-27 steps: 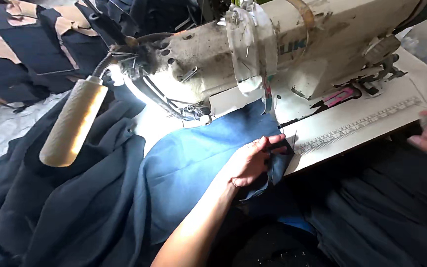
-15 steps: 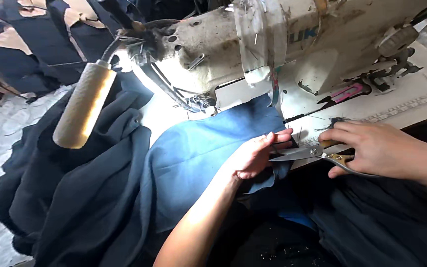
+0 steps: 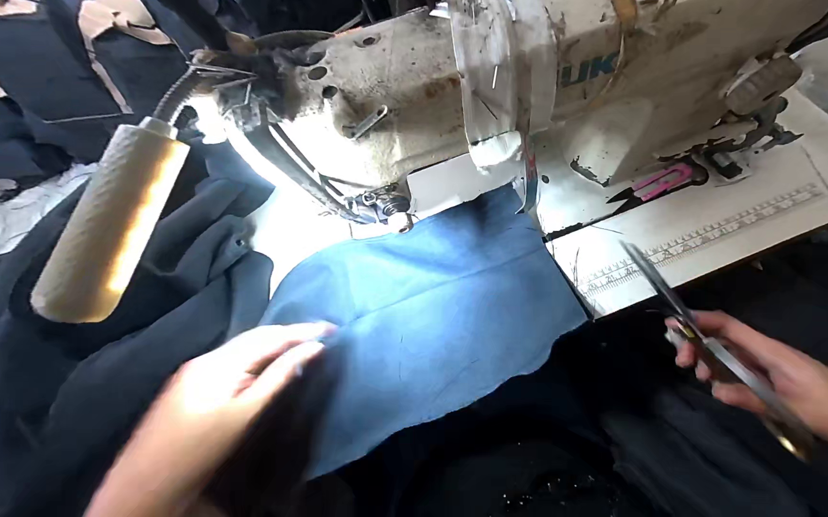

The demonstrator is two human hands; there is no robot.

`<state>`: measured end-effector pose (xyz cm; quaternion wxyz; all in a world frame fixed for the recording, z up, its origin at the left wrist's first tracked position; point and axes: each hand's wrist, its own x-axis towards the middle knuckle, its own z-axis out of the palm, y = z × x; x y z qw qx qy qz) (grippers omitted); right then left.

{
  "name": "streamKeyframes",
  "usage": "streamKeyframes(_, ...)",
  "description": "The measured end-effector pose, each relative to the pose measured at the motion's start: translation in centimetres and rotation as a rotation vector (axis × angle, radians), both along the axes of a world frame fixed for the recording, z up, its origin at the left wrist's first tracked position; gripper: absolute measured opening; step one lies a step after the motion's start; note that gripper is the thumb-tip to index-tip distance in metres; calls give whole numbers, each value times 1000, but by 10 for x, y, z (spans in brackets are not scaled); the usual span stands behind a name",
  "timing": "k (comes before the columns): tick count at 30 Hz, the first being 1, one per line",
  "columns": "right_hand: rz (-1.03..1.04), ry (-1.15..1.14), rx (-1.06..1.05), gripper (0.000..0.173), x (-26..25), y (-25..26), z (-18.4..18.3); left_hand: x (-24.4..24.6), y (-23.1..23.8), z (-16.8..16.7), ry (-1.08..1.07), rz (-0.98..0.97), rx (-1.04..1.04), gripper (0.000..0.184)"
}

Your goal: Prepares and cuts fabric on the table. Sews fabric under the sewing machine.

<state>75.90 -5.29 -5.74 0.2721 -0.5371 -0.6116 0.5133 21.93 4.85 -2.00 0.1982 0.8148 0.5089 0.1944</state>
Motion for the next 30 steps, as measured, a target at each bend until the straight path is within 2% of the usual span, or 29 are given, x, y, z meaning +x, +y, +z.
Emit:
streamKeyframes(1, -31, 72, -146, 75, 1, -10, -2, -18, -9, 0, 186, 188, 50, 43)
streamKeyframes(2, -33, 131, -274, 76, 1, -16, -4, -19, -14, -1, 281, 312, 103, 57)
streamKeyframes(3, -8, 181, -371, 78, -1, -20, -7, -2, -17, 0, 310, 372, 188, 66)
streamKeyframes(4, 27, 223, -438, 81, -3, -21, -10, 30, -18, -1, 273, 381, 304, 66)
streamKeyframes(6, 91, 289, -528, 81, -10, -21, -12, 117, -14, -13, 82, 266, 473, 56)
streamKeyframes(8, 114, 308, -569, 82, -21, -16, -8, 189, -4, -35, 9, 83, 404, 54)
streamKeyframes(11, 14, 213, -572, 98, -49, -4, -2, 238, 9, -65, 94, -59, 170, 78)
streamKeyframes(13, -71, 201, -551, 100, -66, 3, -7, 242, 9, -68, 191, -80, -18, 90)
streamKeyframes(15, -152, 205, -519, 92, -79, 7, -12, 239, 7, -65, 230, -86, -91, 94)
streamKeyframes(20, -279, 150, -481, 47, -93, 4, -8, 232, 3, -67, 214, -91, -77, 94)
streamKeyframes(22, -259, 138, -491, 48, -90, -2, -6, 231, -1, -67, 215, -107, -71, 96)
streamKeyframes(25, -214, 164, -514, 78, -88, -7, -11, 230, -13, -72, 170, -138, 17, 94)
streamKeyframes(26, -219, 172, -513, 80, -91, -6, -12, 230, -17, -73, 158, -142, 46, 92)
streamKeyframes(30, -314, 177, -486, 47, -107, 0, -10, 229, -22, -74, 150, -144, 59, 89)
